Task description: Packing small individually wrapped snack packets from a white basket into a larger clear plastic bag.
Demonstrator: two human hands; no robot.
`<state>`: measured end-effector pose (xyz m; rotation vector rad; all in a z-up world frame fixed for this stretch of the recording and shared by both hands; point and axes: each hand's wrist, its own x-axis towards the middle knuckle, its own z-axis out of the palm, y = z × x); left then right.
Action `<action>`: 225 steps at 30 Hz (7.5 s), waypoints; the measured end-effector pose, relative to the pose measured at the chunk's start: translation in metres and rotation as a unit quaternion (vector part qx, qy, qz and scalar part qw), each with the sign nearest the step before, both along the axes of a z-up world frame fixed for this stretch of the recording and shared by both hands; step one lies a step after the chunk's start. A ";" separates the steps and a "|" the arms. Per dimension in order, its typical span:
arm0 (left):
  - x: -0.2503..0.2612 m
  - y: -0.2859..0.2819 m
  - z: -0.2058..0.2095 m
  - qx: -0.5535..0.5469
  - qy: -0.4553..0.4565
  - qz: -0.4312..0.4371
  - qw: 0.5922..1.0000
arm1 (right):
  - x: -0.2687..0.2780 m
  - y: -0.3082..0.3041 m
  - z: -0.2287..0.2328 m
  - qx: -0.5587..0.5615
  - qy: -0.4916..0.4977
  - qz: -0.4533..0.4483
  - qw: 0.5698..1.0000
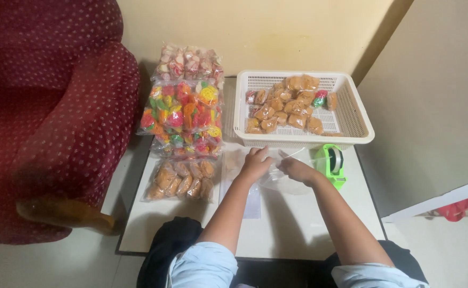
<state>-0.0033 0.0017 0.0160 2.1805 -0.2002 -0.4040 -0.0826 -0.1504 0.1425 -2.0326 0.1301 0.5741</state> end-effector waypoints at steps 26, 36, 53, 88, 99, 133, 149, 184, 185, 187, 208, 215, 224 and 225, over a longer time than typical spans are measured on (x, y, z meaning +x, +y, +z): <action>0.003 -0.002 0.005 -0.005 -0.246 0.021 0.969 | 0.038 -0.021 -0.015 0.041 -0.109 0.014 0.993; 0.033 0.003 -0.016 -0.052 -0.217 0.022 0.974 | 0.212 -0.051 -0.121 -0.034 -0.224 -0.093 0.970; 0.051 0.015 -0.006 0.004 -0.162 -0.009 0.987 | 0.302 -0.028 -0.205 -0.527 -0.195 0.260 0.785; 0.034 0.014 -0.022 -0.105 -0.188 -0.058 0.975 | 0.107 0.034 -0.130 -0.371 -0.086 0.126 0.916; 0.040 0.020 -0.014 -0.079 -0.141 -0.022 0.987 | 0.145 0.000 -0.132 -0.147 -0.289 -0.027 0.946; 0.060 0.034 -0.021 0.003 -0.094 -0.011 0.996 | 0.319 -0.003 -0.245 -0.288 -0.068 0.166 0.941; 0.050 0.032 -0.009 0.027 -0.097 -0.043 0.994 | 0.260 -0.008 -0.185 -0.180 -0.126 -0.022 0.975; 0.060 0.026 -0.047 0.041 -0.166 -0.047 0.984 | 0.225 -0.030 -0.171 -0.199 -0.195 -0.007 0.960; 0.058 0.027 -0.043 0.035 -0.155 -0.046 0.986 | 0.225 -0.024 -0.163 -0.234 -0.156 0.016 0.960; 0.053 0.027 -0.029 0.031 -0.142 -0.043 0.989 | 0.211 0.001 -0.113 -0.266 -0.116 0.043 0.956; 0.042 0.032 -0.008 0.068 -0.135 -0.065 0.986 | 0.275 -0.002 -0.177 -0.219 0.024 0.199 0.955; 0.038 0.032 -0.003 0.071 -0.143 -0.059 0.985 | 0.280 -0.017 -0.191 -0.212 -0.011 0.128 0.969; 0.042 0.029 -0.001 0.080 -0.111 -0.063 0.989 | 0.253 0.000 -0.147 -0.190 -0.067 0.105 0.974; 0.041 0.028 -0.003 0.077 -0.091 -0.059 0.991 | 0.237 0.012 -0.128 -0.233 -0.086 0.140 0.959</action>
